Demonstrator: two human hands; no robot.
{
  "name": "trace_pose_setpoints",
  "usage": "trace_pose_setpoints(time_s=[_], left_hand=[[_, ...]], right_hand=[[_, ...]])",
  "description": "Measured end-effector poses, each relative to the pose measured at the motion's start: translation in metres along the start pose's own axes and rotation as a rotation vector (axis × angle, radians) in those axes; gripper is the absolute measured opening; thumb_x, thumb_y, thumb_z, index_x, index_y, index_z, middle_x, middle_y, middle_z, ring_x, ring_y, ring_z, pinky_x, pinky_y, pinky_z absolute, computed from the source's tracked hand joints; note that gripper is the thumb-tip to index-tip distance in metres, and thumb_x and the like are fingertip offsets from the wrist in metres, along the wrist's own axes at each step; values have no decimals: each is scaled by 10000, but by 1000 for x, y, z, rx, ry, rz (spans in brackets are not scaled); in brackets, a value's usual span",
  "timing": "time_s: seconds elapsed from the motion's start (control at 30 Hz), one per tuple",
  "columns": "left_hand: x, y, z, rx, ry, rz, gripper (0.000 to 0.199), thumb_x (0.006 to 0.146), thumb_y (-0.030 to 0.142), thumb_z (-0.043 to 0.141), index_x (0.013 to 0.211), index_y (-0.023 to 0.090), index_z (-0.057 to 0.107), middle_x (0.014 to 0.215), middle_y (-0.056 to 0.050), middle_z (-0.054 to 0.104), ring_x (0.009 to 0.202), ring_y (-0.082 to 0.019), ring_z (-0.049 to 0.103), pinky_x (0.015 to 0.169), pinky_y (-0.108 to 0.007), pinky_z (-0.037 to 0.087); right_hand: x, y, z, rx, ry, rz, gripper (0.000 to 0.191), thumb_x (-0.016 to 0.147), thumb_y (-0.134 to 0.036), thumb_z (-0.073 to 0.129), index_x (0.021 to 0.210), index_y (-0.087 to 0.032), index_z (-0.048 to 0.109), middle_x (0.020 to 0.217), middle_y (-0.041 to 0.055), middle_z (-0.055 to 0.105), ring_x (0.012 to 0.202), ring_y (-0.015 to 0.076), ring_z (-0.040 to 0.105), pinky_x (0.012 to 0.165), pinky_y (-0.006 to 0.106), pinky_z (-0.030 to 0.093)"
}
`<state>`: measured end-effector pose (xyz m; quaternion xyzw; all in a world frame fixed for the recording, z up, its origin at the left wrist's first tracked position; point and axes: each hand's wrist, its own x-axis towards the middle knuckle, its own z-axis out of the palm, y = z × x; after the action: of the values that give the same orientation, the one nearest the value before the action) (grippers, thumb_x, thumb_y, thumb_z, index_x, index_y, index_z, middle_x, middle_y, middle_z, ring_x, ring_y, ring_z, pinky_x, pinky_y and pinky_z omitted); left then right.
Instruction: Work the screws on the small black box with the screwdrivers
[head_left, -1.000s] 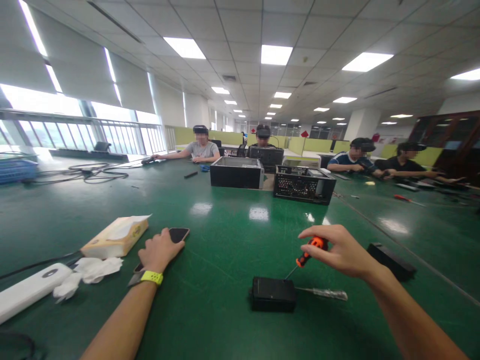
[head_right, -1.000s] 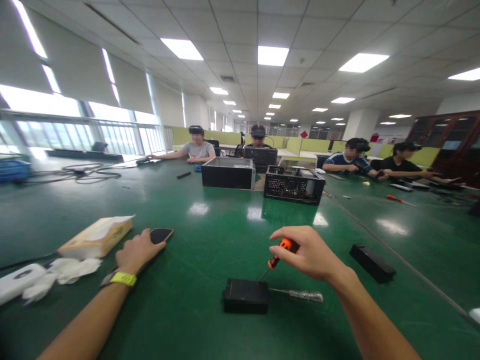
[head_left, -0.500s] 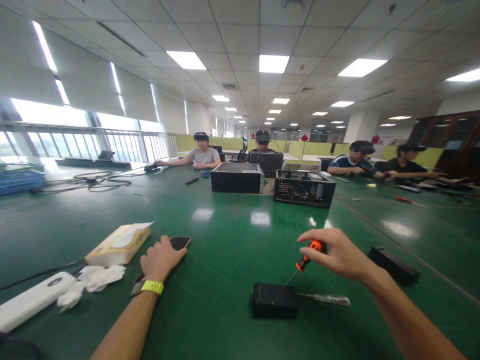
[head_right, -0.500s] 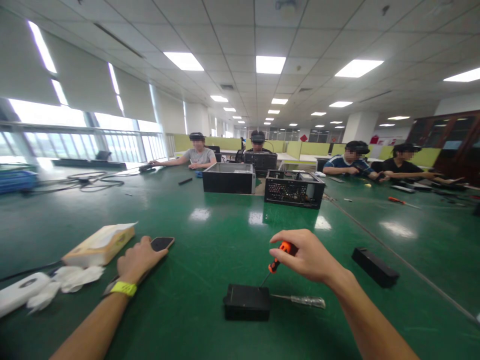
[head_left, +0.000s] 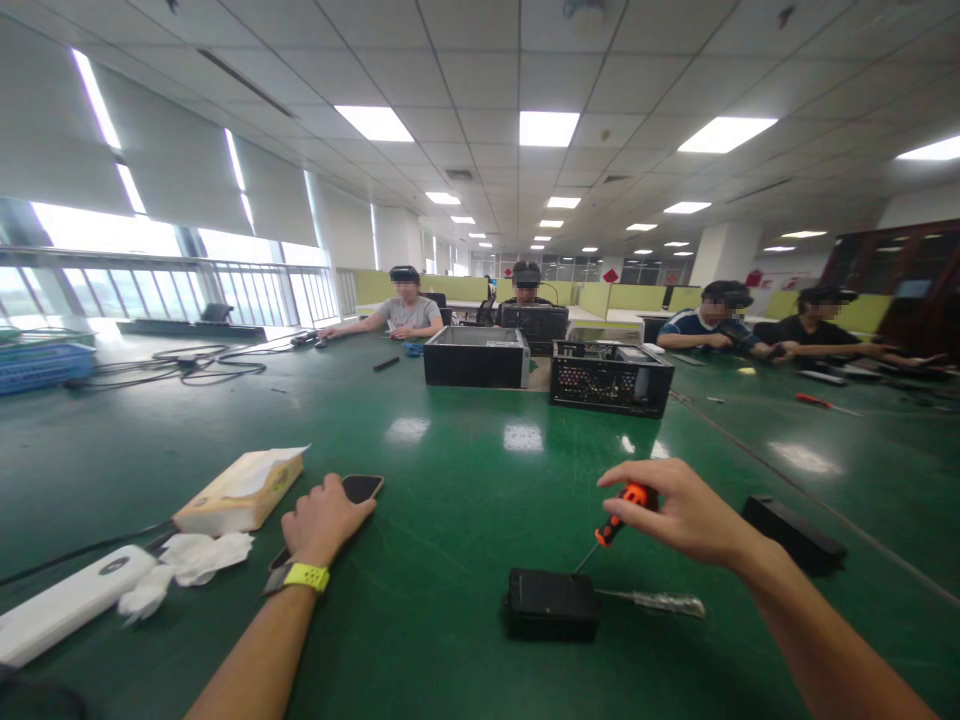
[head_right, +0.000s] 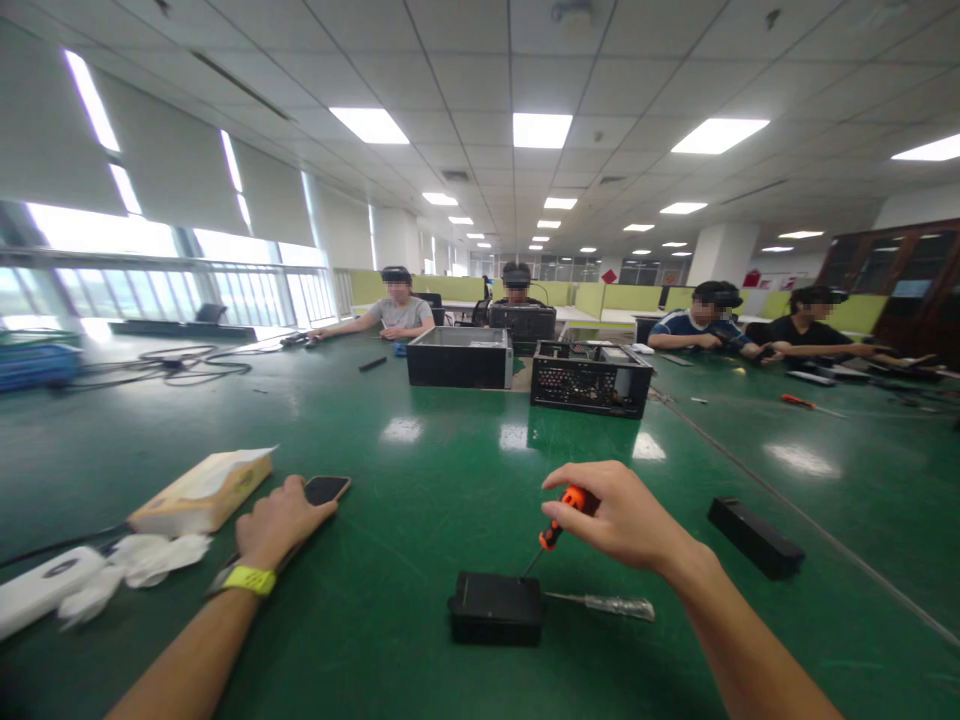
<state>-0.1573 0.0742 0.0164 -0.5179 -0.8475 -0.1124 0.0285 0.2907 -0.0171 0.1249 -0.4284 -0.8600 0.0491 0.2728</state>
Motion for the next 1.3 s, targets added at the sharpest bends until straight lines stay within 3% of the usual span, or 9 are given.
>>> trace_pose_setpoints(time_s=[0.3,0.4,0.5,0.6,0.7,0.8,0.97,1.1,1.3], left_hand=[[-1,-1,-1,-7,-14,-9,604,783,543,547,1198,103,549,1201,-230,631,1098,-402,594,856,-478,444],[-8,9,-2,-32,88,49,645,792,522,564,1272,92,524,1257,-242,601,1158,-427,545,914,-522,411],[-32,33,-3,-231,163,412,650,815,531,596,1322,133,509,1369,-196,543,1273,-370,468,1040,-490,347],[-76,66,-7,-507,-96,892,704,786,580,681,1357,210,501,1366,-120,564,1256,-295,498,1073,-415,353],[-119,94,-10,-581,-261,1151,874,600,654,808,1330,246,550,1319,-106,589,1211,-324,504,1064,-462,350],[-142,108,-11,-598,-271,1183,797,608,613,829,1259,208,613,1211,-107,632,1112,-306,543,984,-438,398],[-147,112,-9,-587,-260,1209,425,709,485,811,1023,218,709,1004,-53,680,977,-259,564,883,-379,404],[-148,111,-8,-591,-248,1227,386,722,452,802,1008,211,709,976,-48,682,951,-251,561,855,-361,403],[-149,112,-7,-600,-255,1223,383,738,448,787,1018,201,704,981,-51,683,953,-250,566,856,-360,413]], right_hand=[[1,-2,-1,19,-25,2,204,904,-375,599,985,-218,702,884,15,733,765,156,656,710,271,466],[0,-2,-2,15,-15,6,210,895,-380,609,993,-219,701,894,19,732,772,161,654,714,274,471],[-1,-4,-3,16,-9,-5,199,866,-337,632,1015,-220,692,892,18,722,743,152,640,684,261,478],[-1,-7,-4,16,-16,-19,211,855,-279,618,1047,-215,679,851,15,705,668,136,613,608,239,467],[0,-6,-2,-14,21,-16,220,854,-330,638,1032,-211,692,812,16,711,636,138,610,589,243,458],[1,-4,0,-20,46,-14,243,856,-370,652,1033,-209,695,781,15,711,638,144,616,584,246,457],[1,-4,3,34,39,-57,273,865,-251,605,1132,-207,644,898,24,705,702,132,627,607,223,477],[1,-4,5,-7,69,-32,286,852,-349,650,1095,-199,662,749,5,686,578,120,581,553,225,456],[2,-4,6,32,69,-77,281,859,-263,603,1129,-197,643,933,45,715,699,138,629,593,228,485]])
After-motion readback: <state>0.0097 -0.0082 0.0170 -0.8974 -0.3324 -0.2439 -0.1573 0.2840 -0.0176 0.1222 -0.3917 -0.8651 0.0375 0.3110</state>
